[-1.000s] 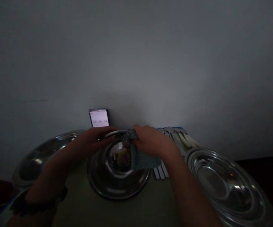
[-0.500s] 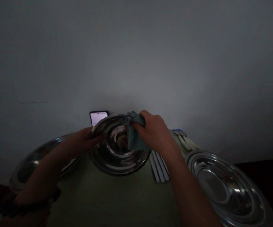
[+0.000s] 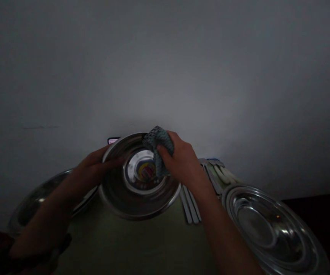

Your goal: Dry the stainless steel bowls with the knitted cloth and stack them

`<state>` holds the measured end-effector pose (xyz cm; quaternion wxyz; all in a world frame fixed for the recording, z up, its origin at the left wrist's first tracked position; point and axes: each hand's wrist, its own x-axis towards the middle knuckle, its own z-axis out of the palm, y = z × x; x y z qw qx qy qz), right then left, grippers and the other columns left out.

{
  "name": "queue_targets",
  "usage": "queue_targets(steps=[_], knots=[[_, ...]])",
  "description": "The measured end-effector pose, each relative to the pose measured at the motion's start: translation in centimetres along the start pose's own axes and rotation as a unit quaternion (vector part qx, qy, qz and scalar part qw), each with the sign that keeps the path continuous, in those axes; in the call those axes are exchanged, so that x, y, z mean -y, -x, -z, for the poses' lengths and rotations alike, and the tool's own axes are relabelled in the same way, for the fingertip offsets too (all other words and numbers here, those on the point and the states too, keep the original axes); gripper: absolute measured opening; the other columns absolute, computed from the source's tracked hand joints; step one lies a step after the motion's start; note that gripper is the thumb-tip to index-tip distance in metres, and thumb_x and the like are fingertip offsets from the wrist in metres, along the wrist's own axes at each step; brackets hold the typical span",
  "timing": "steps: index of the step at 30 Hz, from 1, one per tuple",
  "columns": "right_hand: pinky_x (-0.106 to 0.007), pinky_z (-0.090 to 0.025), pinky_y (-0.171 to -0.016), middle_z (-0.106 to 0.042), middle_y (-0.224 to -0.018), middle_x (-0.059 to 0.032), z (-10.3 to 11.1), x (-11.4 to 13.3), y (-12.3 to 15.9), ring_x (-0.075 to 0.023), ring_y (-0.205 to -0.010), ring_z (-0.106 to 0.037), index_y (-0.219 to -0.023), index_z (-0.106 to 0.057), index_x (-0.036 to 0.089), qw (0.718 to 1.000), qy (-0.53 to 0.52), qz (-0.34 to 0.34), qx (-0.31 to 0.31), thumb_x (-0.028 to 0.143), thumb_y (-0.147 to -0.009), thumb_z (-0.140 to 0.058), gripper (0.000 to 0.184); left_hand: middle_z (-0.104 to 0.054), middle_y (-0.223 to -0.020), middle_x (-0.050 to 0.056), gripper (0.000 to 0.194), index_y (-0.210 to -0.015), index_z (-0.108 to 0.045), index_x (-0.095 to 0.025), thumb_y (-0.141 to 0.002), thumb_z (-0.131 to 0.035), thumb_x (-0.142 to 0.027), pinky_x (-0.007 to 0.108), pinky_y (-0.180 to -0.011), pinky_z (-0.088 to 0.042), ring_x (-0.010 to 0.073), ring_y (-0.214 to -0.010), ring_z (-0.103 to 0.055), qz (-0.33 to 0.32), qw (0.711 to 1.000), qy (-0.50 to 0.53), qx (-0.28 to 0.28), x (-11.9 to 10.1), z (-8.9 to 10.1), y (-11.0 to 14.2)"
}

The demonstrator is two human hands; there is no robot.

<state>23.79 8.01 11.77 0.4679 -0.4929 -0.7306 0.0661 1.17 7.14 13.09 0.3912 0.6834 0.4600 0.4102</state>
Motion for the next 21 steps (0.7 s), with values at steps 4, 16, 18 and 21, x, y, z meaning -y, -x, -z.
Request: queue_targets(steps=[4, 16, 18, 21], knots=[[-0.036, -0.048, -0.074, -0.07, -0.099, -0.0096, -0.01, -0.1, 0.04, -0.0233, -0.085, -0.065, -0.116, -0.058, 0.017, 1.0, 0.003, -0.002, 0.011, 0.03, -0.087, -0.05, 0.033, -0.074, -0.086, 0.005, 0.037, -0.113, -0.067, -0.026, -0.077, -0.062, -0.031, 0.034, -0.071, -0.052, 0.023, -0.078, -0.067, 0.013, 0.999, -0.021, -0.025, -0.62, 0.15, 0.25], [-0.031, -0.042, -0.068, -0.07, -0.089, -0.0074, 0.19, 0.27, -0.35, -0.0209, -0.079, -0.063, -0.108, -0.06, 0.019, 0.999, 0.002, -0.022, 0.047, 0.032, -0.092, -0.042, 0.027, -0.075, -0.085, 0.005, 0.035, -0.112, -0.068, -0.027, -0.078, -0.062, -0.031, 0.029, -0.061, -0.051, 0.0198, -0.066, -0.066, 0.017, 0.999, 0.001, 0.029, 0.04, 0.63, 0.25], [-0.03, -0.041, -0.067, -0.07, -0.086, -0.0071, 0.22, 0.35, -0.38, -0.0205, -0.077, -0.062, -0.106, -0.06, 0.018, 0.998, 0.008, -0.028, 0.057, 0.031, -0.092, -0.043, 0.026, -0.075, -0.087, 0.004, 0.034, -0.11, -0.069, -0.027, -0.077, -0.062, -0.03, 0.029, -0.063, -0.052, 0.0206, -0.069, -0.066, 0.018, 0.999, 0.005, 0.036, 0.09, 0.7, 0.25], [-0.03, -0.041, -0.066, -0.069, -0.083, -0.0068, 0.21, 0.4, -0.44, -0.0199, -0.075, -0.062, -0.103, -0.06, 0.018, 0.997, 0.012, -0.029, 0.074, 0.031, -0.091, -0.043, 0.025, -0.075, -0.088, 0.004, 0.033, -0.108, -0.07, -0.028, -0.076, -0.062, -0.027, 0.03, -0.064, -0.053, 0.0212, -0.07, -0.067, 0.027, 0.999, -0.004, 0.043, 0.05, 0.76, 0.24]])
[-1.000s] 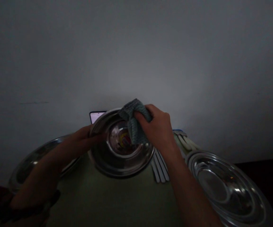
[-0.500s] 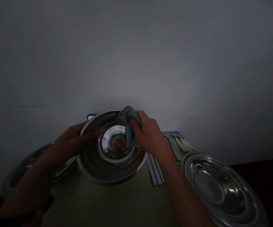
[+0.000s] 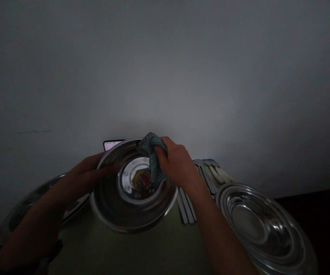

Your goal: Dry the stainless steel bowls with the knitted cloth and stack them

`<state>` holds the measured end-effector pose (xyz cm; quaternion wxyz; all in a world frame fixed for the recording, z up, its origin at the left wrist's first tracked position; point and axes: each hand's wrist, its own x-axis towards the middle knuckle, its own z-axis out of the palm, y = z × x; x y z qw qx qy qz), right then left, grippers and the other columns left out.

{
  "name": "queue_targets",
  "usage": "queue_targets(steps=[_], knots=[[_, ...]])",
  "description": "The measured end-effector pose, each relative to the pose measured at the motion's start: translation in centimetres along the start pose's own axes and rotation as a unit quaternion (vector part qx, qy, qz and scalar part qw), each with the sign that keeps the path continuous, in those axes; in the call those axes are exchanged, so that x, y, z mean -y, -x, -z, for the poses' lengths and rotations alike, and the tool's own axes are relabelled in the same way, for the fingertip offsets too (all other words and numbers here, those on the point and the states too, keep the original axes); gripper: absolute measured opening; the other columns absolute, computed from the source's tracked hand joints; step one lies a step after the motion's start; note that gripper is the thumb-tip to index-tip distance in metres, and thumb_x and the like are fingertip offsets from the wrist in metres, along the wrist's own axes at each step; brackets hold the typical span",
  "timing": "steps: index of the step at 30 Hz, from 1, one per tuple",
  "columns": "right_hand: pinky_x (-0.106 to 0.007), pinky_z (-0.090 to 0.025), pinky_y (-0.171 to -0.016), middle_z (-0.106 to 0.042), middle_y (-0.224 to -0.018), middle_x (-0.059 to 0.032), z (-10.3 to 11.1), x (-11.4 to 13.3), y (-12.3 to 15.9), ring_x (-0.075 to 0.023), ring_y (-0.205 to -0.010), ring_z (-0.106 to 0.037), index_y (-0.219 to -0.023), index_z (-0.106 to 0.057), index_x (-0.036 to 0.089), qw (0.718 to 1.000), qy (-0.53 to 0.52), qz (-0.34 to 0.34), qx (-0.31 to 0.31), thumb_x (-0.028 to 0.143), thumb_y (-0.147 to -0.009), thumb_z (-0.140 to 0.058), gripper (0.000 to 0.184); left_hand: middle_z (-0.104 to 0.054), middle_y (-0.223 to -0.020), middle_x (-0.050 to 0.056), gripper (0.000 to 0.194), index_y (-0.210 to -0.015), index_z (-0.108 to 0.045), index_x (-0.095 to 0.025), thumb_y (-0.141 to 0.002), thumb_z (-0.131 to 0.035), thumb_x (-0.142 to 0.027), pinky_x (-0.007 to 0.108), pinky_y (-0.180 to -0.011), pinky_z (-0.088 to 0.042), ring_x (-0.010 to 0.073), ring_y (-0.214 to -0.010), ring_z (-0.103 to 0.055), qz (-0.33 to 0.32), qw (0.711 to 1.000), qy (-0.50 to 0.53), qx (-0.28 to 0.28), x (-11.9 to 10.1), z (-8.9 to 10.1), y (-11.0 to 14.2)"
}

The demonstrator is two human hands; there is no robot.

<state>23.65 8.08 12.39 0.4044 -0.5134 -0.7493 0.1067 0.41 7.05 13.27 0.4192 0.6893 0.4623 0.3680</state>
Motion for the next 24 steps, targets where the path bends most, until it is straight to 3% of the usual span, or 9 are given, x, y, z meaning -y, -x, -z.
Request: queue_targets(steps=[18, 24], knots=[[-0.03, -0.041, -0.065, -0.069, -0.083, -0.0063, 0.13, 0.24, -0.08, -0.0196, -0.073, -0.06, -0.1, -0.06, 0.019, 1.0, 0.015, 0.004, -0.018, 0.032, -0.091, -0.044, 0.023, -0.075, -0.085, 0.005, 0.044, -0.122, -0.062, -0.026, -0.079, -0.057, -0.027, 0.03, -0.062, -0.053, 0.02, -0.067, -0.066, 0.004, 0.999, -0.052, 0.009, -0.74, -0.11, 0.18], [-0.031, -0.042, -0.067, -0.069, -0.084, -0.0068, 0.06, 0.45, 0.02, -0.0203, -0.075, -0.062, -0.101, -0.06, 0.019, 1.0, 0.005, 0.009, -0.012, 0.032, -0.091, -0.043, 0.024, -0.075, -0.091, 0.006, 0.038, -0.114, -0.067, -0.028, -0.077, -0.059, -0.026, 0.035, -0.07, -0.054, 0.0237, -0.076, -0.068, -0.009, 1.0, -0.025, 0.008, -0.82, -0.06, 0.33]])
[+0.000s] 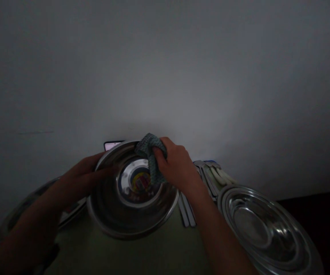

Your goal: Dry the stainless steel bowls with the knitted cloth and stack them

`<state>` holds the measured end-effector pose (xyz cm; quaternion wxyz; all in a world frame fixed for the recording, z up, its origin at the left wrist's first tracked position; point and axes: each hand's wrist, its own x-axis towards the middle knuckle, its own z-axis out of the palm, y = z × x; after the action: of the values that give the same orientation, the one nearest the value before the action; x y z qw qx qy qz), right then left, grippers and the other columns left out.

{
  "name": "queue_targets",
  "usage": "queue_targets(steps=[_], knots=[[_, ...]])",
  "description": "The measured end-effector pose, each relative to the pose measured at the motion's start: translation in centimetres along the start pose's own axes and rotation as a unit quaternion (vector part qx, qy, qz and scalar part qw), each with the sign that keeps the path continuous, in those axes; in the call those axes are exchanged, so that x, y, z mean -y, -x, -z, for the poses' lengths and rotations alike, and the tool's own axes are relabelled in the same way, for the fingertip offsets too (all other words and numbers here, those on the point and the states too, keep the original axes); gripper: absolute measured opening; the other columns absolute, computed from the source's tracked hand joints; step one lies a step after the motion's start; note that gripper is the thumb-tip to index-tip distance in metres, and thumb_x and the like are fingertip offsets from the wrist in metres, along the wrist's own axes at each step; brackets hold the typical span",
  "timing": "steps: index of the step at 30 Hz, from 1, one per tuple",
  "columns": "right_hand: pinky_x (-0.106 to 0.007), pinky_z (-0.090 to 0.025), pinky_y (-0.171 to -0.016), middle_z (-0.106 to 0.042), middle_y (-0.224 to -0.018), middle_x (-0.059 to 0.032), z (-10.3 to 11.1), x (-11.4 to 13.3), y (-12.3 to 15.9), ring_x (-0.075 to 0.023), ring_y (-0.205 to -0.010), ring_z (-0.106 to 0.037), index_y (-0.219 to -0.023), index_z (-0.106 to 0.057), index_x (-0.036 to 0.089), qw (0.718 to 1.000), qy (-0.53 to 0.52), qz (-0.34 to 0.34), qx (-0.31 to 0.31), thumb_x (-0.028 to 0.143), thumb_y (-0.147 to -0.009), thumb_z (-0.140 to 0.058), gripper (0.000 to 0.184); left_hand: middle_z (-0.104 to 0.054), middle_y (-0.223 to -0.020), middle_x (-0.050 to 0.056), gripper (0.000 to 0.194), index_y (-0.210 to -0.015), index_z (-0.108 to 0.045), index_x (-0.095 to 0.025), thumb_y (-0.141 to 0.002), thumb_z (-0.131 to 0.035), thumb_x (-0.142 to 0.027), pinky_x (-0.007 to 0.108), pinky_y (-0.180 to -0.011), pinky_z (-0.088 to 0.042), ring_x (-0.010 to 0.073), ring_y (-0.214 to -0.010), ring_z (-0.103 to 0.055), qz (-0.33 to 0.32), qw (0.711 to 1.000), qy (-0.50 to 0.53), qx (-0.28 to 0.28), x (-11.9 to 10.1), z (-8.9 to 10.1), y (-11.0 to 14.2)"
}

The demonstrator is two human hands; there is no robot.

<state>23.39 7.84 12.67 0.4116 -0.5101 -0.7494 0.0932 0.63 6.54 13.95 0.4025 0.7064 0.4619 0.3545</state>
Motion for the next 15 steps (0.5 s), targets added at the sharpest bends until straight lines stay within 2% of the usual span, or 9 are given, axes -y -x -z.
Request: queue_targets(steps=[6, 9, 12, 15], knots=[[-0.03, -0.04, -0.064, -0.068, -0.079, -0.0057, 0.1, 0.3, 0.1, -0.0191, -0.07, -0.06, -0.098, -0.06, 0.019, 1.0, 0.013, 0.001, 0.008, 0.031, -0.091, -0.044, 0.021, -0.075, -0.09, 0.006, 0.032, -0.105, -0.072, -0.029, -0.074, -0.064, -0.03, 0.033, -0.068, -0.054, 0.0268, -0.08, -0.068, -0.006, 1.0, 0.022, -0.009, 0.0, -0.2, 0.2], [-0.029, -0.039, -0.063, -0.067, -0.08, -0.0048, 0.3, 0.3, 0.1, -0.0183, -0.07, -0.059, -0.097, -0.06, 0.02, 1.0, 0.001, 0.005, -0.007, 0.031, -0.09, -0.045, 0.019, -0.075, -0.091, 0.006, 0.032, -0.106, -0.071, -0.028, -0.075, -0.065, -0.032, 0.034, -0.069, -0.054, 0.0269, -0.081, -0.068, -0.006, 1.0, 0.02, -0.016, -0.2, -0.2, 0.2], [-0.029, -0.039, -0.064, -0.067, -0.082, -0.0048, 0.2, 0.2, -0.1, -0.0188, -0.073, -0.059, -0.094, -0.059, 0.02, 0.998, -0.026, -0.006, -0.057, 0.031, -0.09, -0.046, 0.018, -0.074, -0.097, 0.005, 0.036, -0.11, -0.069, -0.025, -0.077, -0.065, -0.038, 0.032, -0.07, -0.053, 0.0264, -0.086, -0.067, -0.004, 0.997, 0.014, -0.072, -0.8, -0.2, 0.4], [-0.03, -0.039, -0.064, -0.066, -0.082, -0.0064, -0.4, 0.2, -0.2, -0.0202, -0.075, -0.059, -0.092, -0.056, 0.02, 0.986, -0.057, -0.06, -0.145, 0.031, -0.091, -0.043, 0.017, -0.074, -0.098, 0.002, 0.041, -0.114, -0.066, -0.024, -0.077, -0.065, -0.043, 0.031, -0.077, -0.052, 0.0255, -0.094, -0.066, 0.014, 0.987, 0.09, -0.13, -1.8, -0.6, 0.6]])
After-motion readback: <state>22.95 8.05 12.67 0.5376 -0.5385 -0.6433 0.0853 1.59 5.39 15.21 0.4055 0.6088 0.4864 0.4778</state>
